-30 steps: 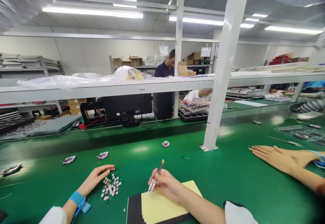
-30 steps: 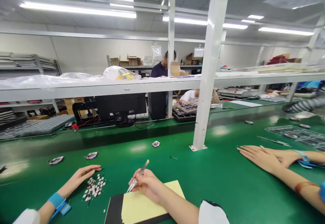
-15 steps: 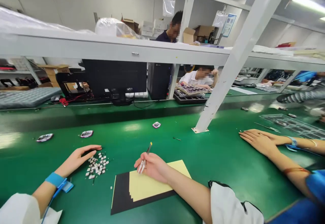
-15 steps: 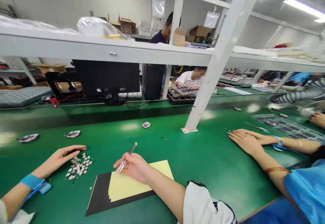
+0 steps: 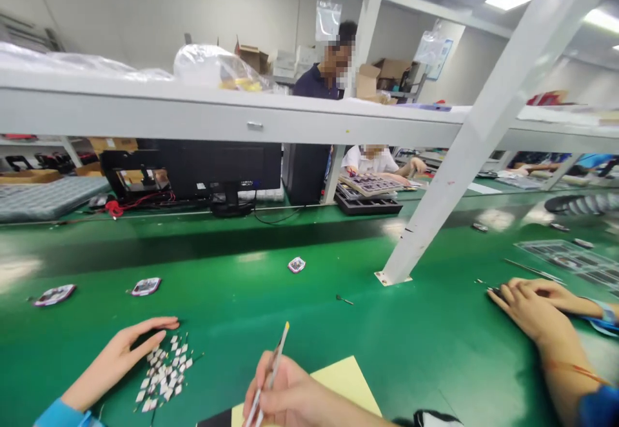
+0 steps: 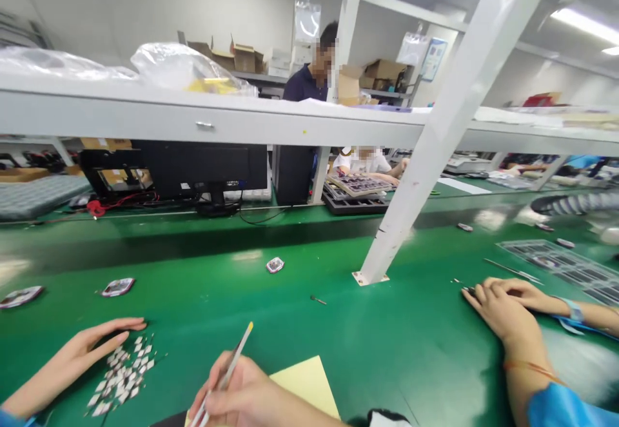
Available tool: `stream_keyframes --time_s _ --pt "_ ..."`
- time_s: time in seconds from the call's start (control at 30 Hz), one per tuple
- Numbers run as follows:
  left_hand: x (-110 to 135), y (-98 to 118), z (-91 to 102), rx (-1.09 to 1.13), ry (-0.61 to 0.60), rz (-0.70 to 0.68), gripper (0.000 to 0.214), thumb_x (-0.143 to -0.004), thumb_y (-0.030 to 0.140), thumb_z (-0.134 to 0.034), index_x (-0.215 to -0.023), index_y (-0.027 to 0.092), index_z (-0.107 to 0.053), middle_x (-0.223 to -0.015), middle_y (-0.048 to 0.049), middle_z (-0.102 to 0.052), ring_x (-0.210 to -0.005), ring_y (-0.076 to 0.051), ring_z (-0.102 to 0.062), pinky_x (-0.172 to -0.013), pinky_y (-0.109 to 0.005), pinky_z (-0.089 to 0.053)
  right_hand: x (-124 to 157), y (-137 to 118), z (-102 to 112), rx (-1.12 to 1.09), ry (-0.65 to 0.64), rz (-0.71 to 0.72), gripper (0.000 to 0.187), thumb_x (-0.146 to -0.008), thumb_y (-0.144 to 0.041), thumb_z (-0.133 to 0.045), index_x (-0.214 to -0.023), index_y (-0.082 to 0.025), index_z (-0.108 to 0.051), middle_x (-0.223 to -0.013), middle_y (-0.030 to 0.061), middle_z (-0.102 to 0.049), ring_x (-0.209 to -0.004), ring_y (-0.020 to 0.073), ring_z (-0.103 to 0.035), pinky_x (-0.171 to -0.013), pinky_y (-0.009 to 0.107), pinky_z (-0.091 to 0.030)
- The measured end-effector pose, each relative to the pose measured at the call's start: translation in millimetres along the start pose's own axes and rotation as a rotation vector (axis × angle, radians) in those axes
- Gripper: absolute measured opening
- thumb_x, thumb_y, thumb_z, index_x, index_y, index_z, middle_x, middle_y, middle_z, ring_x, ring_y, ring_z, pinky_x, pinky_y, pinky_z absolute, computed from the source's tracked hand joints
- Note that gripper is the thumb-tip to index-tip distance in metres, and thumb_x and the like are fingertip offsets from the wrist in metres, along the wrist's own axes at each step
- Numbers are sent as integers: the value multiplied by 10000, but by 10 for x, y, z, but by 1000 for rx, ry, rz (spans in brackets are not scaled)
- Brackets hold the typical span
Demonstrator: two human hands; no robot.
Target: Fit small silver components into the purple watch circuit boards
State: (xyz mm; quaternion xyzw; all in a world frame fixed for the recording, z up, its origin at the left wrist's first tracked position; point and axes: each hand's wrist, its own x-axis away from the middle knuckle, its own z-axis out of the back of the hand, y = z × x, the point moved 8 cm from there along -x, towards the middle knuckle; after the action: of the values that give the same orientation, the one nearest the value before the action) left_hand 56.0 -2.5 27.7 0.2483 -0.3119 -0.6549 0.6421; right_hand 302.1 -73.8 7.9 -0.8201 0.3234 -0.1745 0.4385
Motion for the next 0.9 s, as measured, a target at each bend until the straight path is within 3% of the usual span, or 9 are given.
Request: stream_keyframes --time_s 0.13,0.2,0.33,0.43,0.53,0.67,0.73,0.83,0.9 --pt "-61 -81 56 86 58 116 629 -430 775 -521 -790 290 -697 -1033 -9 -624 -1089 -322 -500 -1017 -431 -334 28 -201 -51 314 18 100 299 -879 -389 -439 -982 -123 -528 -899 54 -551 -793 121 -552 -688 273 -487" --pt "-51 -93 90 126 93 161 656 -402 787 -520 -780 280 -693 -1059 -13 -613 -1125 -327 -469 -1018 -430 -337 39 -310 -73 431 52 131 312 -876 -412 -435 -982 -134 -527 -917 60 -553 -807 124 -552 -697 275 -488" --pt "14 35 108 167 107 108 675 -520 737 -528 -908 196 -644 -1076 -64 -603 -1128 -316 -463 -1025 -451 -317 46 -701 -34 581 130 169 494 -775 -626 -438 -860 -141 -392 -857 80 -575 -781 161 -585 -668 314 -495" --pt "23 61 52 169 69 87 698 -569 702 -534 -987 147 -593 -1041 -87 -615 -1094 -290 -492 -1010 -415 -350 7 -1197 221 831 255 217 373 -861 -511 -354 -818 -143 -400 -851 76 -548 -825 157 -537 -788 361 -437" --pt "2 12 1 176 48 76 687 -602 682 -527 -1005 128 -575 -1022 -95 -620 -1053 -269 -520 -994 -392 -372 -169 -1549 651 1172 395 193 198 -825 -295 -509 -755 -115 -462 -845 69 -505 -929 191 -468 -929 439 -312" --pt "-24 -46 -11 201 55 37 621 -586 641 -583 -938 129 -602 -1003 -100 -626 -1016 -275 -540 -995 -411 -365 -584 -1493 1209 1484 386 46 215 -854 -265 -494 -990 -98 -507 -952 58 -522 -914 161 -510 -843 376 -424" --pt "-25 -29 17 217 78 15 612 -573 637 -597 -910 126 -607 -988 -107 -630 -995 -280 -553 -984 -419 -380 -750 -1383 1398 1588 354 -33 231 -863 -284 -488 -1001 -101 -519 -956 58 -535 -875 142 -531 -796 337 -459" --pt "17 159 106 237 192 -33 660 -625 658 -526 -991 109 -556 -1069 -131 -590 -1047 -280 -530 -988 -420 -384 -865 -1306 1462 1690 353 -93 225 -859 -290 -498 -968 -97 -531 -916 53 -545 -834 130 -544 -755 308 -477" --pt "82 435 94 242 246 -88 635 -682 623 -487 -1064 116 -510 -1152 -127 -539 -1086 -261 -509 -993 -398 -393 -855 -1285 1325 1720 355 -86 220 -852 -283 -511 -963 -95 -532 -903 50 -545 -833 132 -546 -753 307 -477"
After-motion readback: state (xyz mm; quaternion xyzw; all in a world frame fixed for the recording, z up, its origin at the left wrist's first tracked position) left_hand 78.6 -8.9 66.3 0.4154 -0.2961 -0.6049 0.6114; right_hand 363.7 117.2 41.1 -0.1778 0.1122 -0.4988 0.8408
